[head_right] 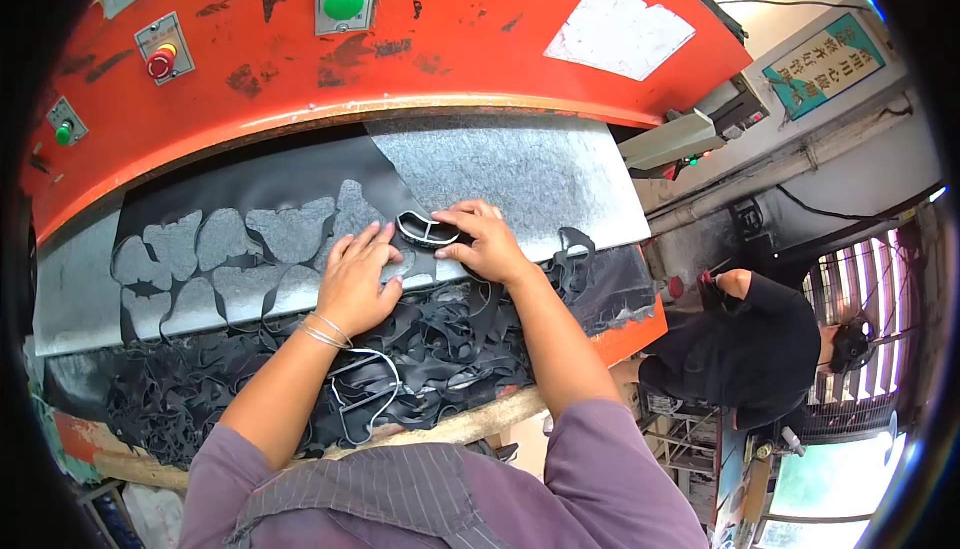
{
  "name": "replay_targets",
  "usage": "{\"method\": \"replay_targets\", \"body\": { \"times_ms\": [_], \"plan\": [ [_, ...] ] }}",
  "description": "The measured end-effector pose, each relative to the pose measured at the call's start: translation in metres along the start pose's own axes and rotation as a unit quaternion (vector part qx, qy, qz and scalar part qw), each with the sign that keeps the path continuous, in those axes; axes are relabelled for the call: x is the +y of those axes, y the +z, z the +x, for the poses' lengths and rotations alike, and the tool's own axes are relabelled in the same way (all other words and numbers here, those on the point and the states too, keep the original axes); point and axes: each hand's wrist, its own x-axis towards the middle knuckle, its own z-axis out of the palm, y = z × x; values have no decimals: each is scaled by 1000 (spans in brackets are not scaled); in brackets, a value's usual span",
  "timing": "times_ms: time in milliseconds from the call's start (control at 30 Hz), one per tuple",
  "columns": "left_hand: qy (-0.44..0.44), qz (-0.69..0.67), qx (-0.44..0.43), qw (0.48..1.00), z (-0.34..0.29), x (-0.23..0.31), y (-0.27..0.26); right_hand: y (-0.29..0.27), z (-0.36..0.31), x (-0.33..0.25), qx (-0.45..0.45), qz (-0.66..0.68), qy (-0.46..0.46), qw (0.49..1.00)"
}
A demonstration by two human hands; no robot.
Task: The recorder uses a hydraulic die cutting machine to cut out specific shoe component shapes from a sheet of black leather material.
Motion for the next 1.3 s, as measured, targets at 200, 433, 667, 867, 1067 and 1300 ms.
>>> {"method": "replay_targets", "body": {
  "times_ms": [200, 433, 667, 867, 1067, 1300],
  "plan": [
    [-1, -9, -4, 1000, 6, 0, -4, -2, 4, 4, 5, -19, -6, 1000],
    [-21, -20, -6, 1000, -5, 1, -10, -5, 1, -5, -27, -59, -19, 998],
    [-193, -129, 414, 880, -71, -80, -123, -15, -28, -63, 132, 20, 6, 991],
    [-199, 135, 663, 709, -117, -122, -272, -49, 45, -185, 260, 92, -109, 955],
    [-199, -110, 510, 830, -205, -80, -285, -41, -8, -206, 250, 135, -72, 956],
    [-174, -68, 161, 969, -266, 67, -130, 8, -161, -207, -235, -65, -38, 969]
  ]
}}
